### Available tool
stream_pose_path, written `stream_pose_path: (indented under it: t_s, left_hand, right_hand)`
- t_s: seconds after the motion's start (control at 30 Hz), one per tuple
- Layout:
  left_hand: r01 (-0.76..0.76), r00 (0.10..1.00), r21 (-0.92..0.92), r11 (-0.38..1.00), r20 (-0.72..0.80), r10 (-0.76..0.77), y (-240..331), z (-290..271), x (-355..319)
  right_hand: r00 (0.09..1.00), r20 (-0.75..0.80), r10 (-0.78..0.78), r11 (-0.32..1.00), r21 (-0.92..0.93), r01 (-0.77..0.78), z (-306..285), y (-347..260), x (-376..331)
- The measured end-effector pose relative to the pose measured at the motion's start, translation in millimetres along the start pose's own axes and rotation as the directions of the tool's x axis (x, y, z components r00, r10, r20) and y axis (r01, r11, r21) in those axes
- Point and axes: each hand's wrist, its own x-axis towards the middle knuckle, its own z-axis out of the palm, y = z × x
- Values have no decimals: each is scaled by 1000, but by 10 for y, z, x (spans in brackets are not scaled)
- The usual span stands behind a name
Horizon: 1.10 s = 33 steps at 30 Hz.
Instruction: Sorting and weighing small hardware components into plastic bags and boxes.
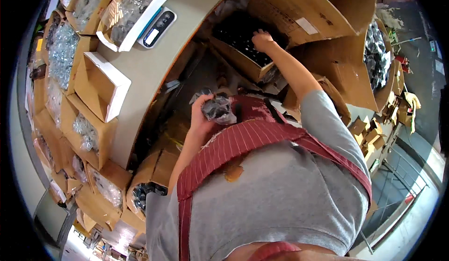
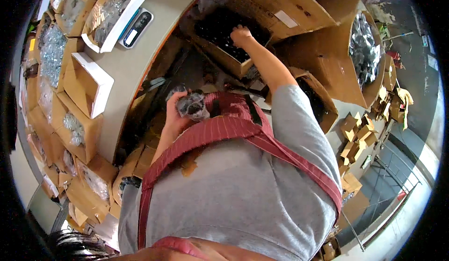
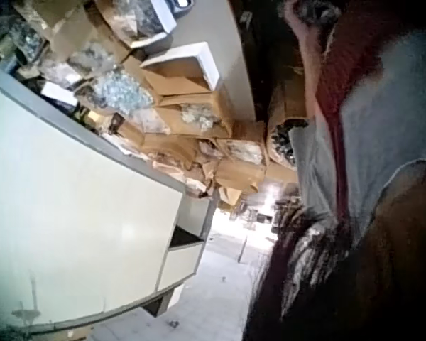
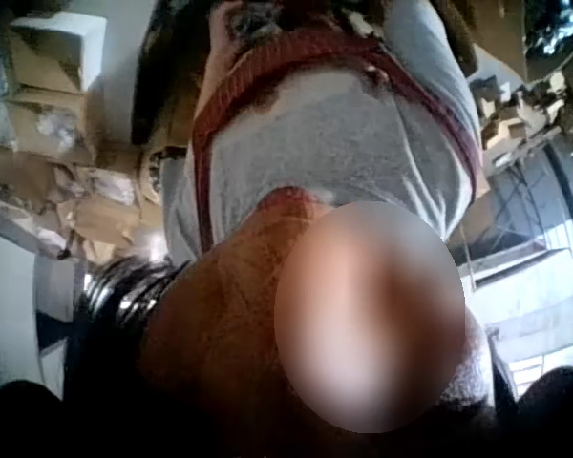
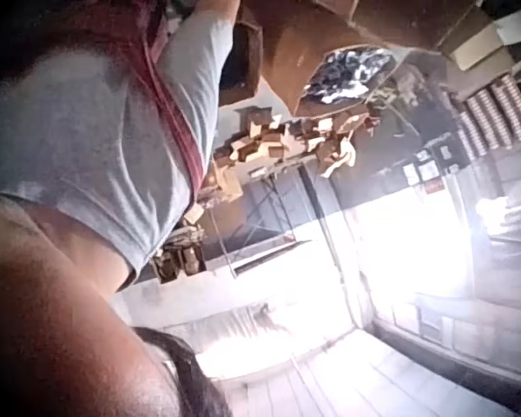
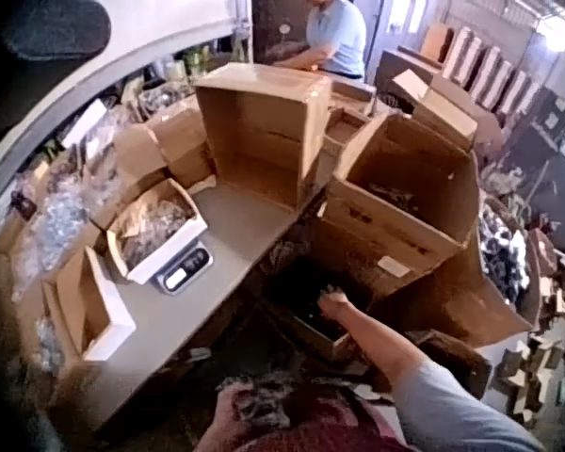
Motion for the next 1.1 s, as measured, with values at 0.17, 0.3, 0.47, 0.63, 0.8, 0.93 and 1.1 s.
stream_pose_path:
  t_s: [0.17,0.3,0.47,0.63,0.8,0.93,1.1]
  left_hand:
    - [-261,962,48,964,-69,264,697,-191,223]
    - [-212,966,175,961,-108,233,999,-177,362]
    - [-58,987,391,918,-118,113,1047,-49,599]
    - [-34,995,553,833,-59,80,918,262,940]
    - [-101,994,607,789,24,108,801,607,1041]
    - [-194,973,586,787,14,229,703,576,1036]
    - [-214,963,555,804,-16,268,638,366,928]
  right_hand:
    - [972,185,-145,989,55,137,-32,289,217]
    - [979,-24,-200,970,133,202,-104,516,202]
    - [969,-168,181,802,595,-47,-611,628,-116]
    - [984,-92,154,870,484,-91,-497,886,-410]
    - [999,-33,43,867,498,-20,-102,923,-431]
    - [989,136,53,933,347,-98,-103,719,-262]
    - [995,75,-71,994,-74,77,0,691,-78]
